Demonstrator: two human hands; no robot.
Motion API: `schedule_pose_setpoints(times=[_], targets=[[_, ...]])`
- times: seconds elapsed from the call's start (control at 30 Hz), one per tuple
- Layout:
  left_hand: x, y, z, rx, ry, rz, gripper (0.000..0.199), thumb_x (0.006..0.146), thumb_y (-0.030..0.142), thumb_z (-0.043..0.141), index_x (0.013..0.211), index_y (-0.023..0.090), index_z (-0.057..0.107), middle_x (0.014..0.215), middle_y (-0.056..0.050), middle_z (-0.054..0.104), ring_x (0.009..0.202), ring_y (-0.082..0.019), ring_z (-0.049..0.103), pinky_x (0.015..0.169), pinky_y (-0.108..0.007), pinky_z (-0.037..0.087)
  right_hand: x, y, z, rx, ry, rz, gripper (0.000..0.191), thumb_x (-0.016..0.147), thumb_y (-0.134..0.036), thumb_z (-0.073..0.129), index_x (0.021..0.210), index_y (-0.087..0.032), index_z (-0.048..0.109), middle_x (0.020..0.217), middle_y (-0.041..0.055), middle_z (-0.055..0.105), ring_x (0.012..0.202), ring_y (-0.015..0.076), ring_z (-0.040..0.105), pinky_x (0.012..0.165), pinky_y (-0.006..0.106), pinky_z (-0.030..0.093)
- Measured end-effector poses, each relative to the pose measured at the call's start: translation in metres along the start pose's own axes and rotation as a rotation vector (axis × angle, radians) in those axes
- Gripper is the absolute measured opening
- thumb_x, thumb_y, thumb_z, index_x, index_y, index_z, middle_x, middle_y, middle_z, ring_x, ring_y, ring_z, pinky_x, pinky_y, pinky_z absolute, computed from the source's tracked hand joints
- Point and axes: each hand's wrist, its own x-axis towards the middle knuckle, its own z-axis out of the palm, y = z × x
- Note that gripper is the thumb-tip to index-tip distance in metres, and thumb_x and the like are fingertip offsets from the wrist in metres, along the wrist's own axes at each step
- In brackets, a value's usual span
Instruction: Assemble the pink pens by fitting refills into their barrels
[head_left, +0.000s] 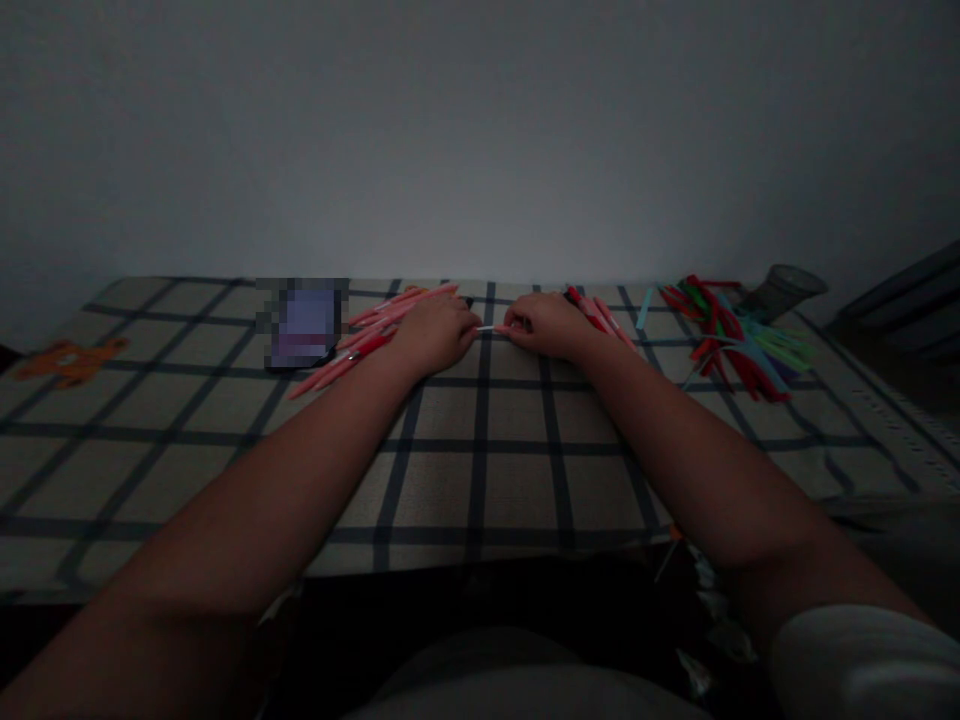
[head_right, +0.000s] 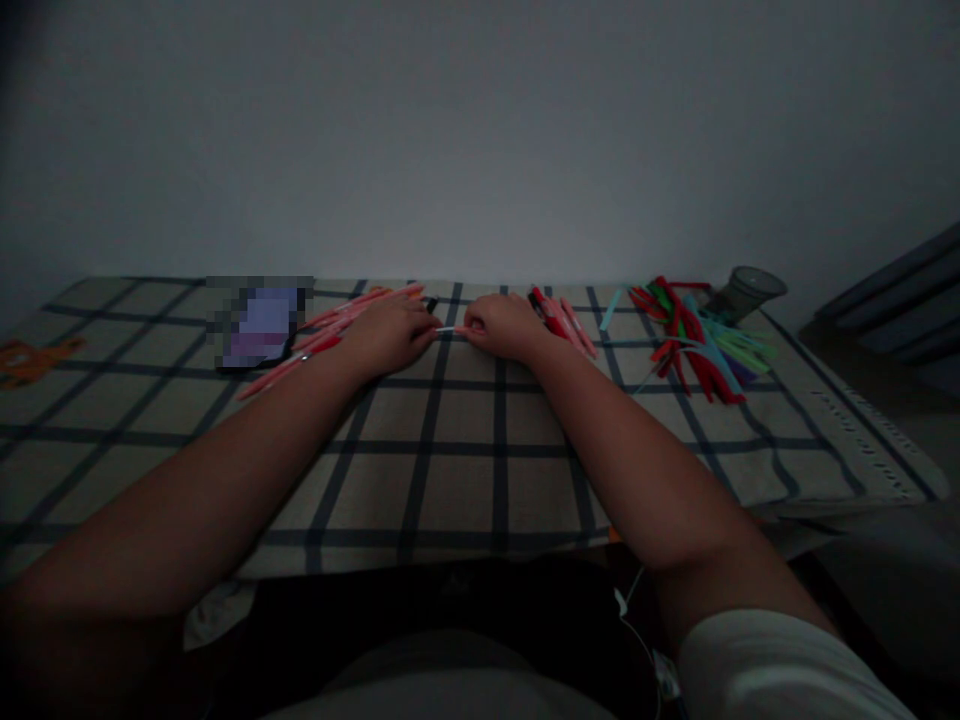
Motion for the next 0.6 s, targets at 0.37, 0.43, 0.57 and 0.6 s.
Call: schedule_pose_setpoints(times=[0.37, 0.43, 0.57, 0.6], targets=[[-0.0005, -0.0016, 0.0035, -0.044, 0.027, -0.001, 0.040, 0.107, 0.035, 0.046, 0.106, 0.020, 0.083, 0.106, -0.011, 0.080, 0.109, -0.028, 0.071, 0.105, -0.043, 0.053, -0.0002, -0.0010, 0.0027, 0.012, -0.016, 0.015, 0.031, 0.108, -0.044, 0.059, 0.111, -0.019, 0.077, 0.116, 0.0114, 0.079, 0.102, 0.0254, 0.065, 0.080, 0.034, 0.038], [-0.0003, -0.0020, 0.0039, -0.058, 0.023, -0.007, 0.040, 0.108, 0.035, 0.046, 0.108, 0.020, 0.083, 0.106, -0.011, 0.080, 0.109, -0.028, 0.071, 0.103, -0.042, 0.052, 0.0003, -0.0012, 0.0038, 0.009, -0.014, 0.015, 0.030, 0.108, -0.043, 0.059, 0.112, -0.019, 0.077, 0.118, 0.0117, 0.079, 0.103, 0.0256, 0.065, 0.079, 0.034, 0.037], [0.0001, -0.0008, 0.0028, -0.072, 0.009, -0.018, 0.042, 0.108, 0.036, 0.045, 0.108, 0.019, 0.083, 0.108, -0.013, 0.080, 0.108, -0.029, 0.071, 0.100, -0.043, 0.053, 0.0012, -0.0026, 0.0046, 0.011, -0.014, 0.003, 0.030, 0.108, -0.042, 0.059, 0.113, -0.018, 0.076, 0.119, 0.0127, 0.079, 0.103, 0.0260, 0.065, 0.078, 0.034, 0.036], [0.0000, -0.0002, 0.0022, -0.068, 0.007, -0.021, 0.042, 0.108, 0.036, 0.045, 0.109, 0.020, 0.084, 0.108, -0.013, 0.079, 0.108, -0.029, 0.071, 0.100, -0.044, 0.053, 0.0012, -0.0032, 0.0044, 0.014, -0.016, -0.003, 0.030, 0.108, -0.041, 0.059, 0.113, -0.018, 0.076, 0.119, 0.0128, 0.079, 0.103, 0.0259, 0.065, 0.078, 0.034, 0.035]])
